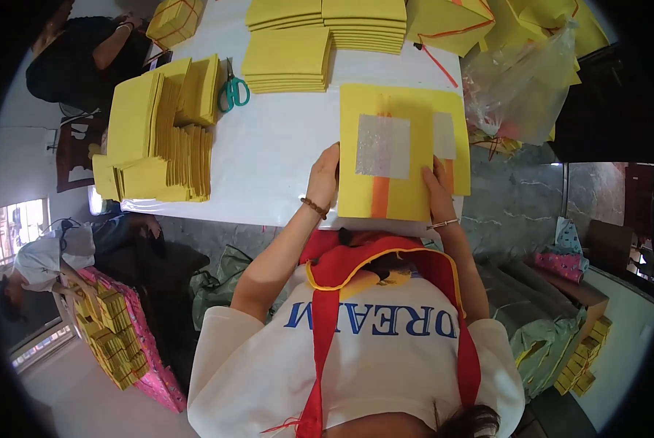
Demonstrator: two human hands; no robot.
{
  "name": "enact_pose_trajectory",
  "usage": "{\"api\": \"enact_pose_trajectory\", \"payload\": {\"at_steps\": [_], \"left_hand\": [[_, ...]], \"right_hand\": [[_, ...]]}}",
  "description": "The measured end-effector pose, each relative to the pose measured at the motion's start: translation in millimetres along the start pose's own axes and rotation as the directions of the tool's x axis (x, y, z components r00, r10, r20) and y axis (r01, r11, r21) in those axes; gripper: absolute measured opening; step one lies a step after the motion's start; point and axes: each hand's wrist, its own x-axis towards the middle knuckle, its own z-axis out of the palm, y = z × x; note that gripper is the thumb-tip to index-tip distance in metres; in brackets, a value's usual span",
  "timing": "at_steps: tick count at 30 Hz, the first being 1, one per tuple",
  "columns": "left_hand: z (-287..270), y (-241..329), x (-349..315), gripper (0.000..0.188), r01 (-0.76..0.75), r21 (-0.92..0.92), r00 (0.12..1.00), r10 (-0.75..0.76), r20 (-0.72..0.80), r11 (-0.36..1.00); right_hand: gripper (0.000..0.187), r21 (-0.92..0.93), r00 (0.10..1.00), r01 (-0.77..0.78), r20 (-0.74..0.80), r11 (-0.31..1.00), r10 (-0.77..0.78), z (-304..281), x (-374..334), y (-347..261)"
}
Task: Folding and stacking yellow joss paper sheets with metallic foil squares at a workstation.
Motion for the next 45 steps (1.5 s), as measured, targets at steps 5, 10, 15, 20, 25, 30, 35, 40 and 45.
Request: {"api": "enact_pose_trajectory", "payload": {"at_steps": [5, 10, 15, 20, 25, 30, 35, 40, 45], "left_hand": [[2.5, -0.4, -0.6, 0.047, 0.023, -0.061, 0.999, -0.021, 0.033, 0.998], [10.5, 5.7, -5.8, 0.047, -0.008, -0.028, 1.0, 0.008, 0.016, 1.0], [-3.5, 11.0, -4.0, 0.043, 0.043, -0.042, 0.998, -0.041, 0.041, 0.998], [-8.9, 31.6, -23.0, 0.03, -0.343, 0.502, 0.934, 0.344, 0.094, 0.794], [0.3, 29.1, -50.1, 0.043, -0.552, 0.7, 0.814, 0.477, 0.333, 0.453], [0.7, 18.3, -31.2, 0.058, -0.134, 0.222, 0.99, 0.118, 0.082, 0.966], [7.4, 14.5, -18.4, 0.059, 0.021, -0.003, 0.997, -0.021, 0.075, 1.0], [-0.9, 1.0, -3.0, 0.053, 0.125, -0.263, 0.982, -0.082, 0.168, 0.957], [10.1, 10.3, -11.1, 0.049, 0.136, -0.251, 0.981, -0.094, 0.172, 0.958]], "right_hand": [[0.052, 0.089, 0.998, -0.062, 0.018, 0.994, 0.061, -0.3, -1.8, -2.5], [0.051, 0.117, 0.999, -0.045, 0.005, 0.992, 0.045, -3.0, -1.4, -1.8], [0.049, -0.023, 0.982, 0.187, -0.003, 0.982, -0.187, -11.5, 2.1, -1.7], [0.042, -0.644, 0.728, 0.657, 0.406, 0.393, -0.551, -13.8, -14.5, -42.8], [0.04, -0.613, 0.675, 0.726, 0.551, 0.311, -0.491, -13.3, -13.7, -34.0], [0.058, -0.336, 0.871, 0.49, 0.166, 0.804, -0.462, -9.9, 2.8, -25.6], [0.056, -0.087, 0.972, 0.223, 0.094, 0.971, -0.215, -16.9, 13.0, 5.2], [0.056, 0.148, 0.99, 0.024, 0.137, 0.989, -0.044, -12.3, 17.5, 0.9], [0.053, 0.097, 0.986, -0.103, 0.138, 0.99, 0.089, -11.5, 14.5, -8.2]]}}
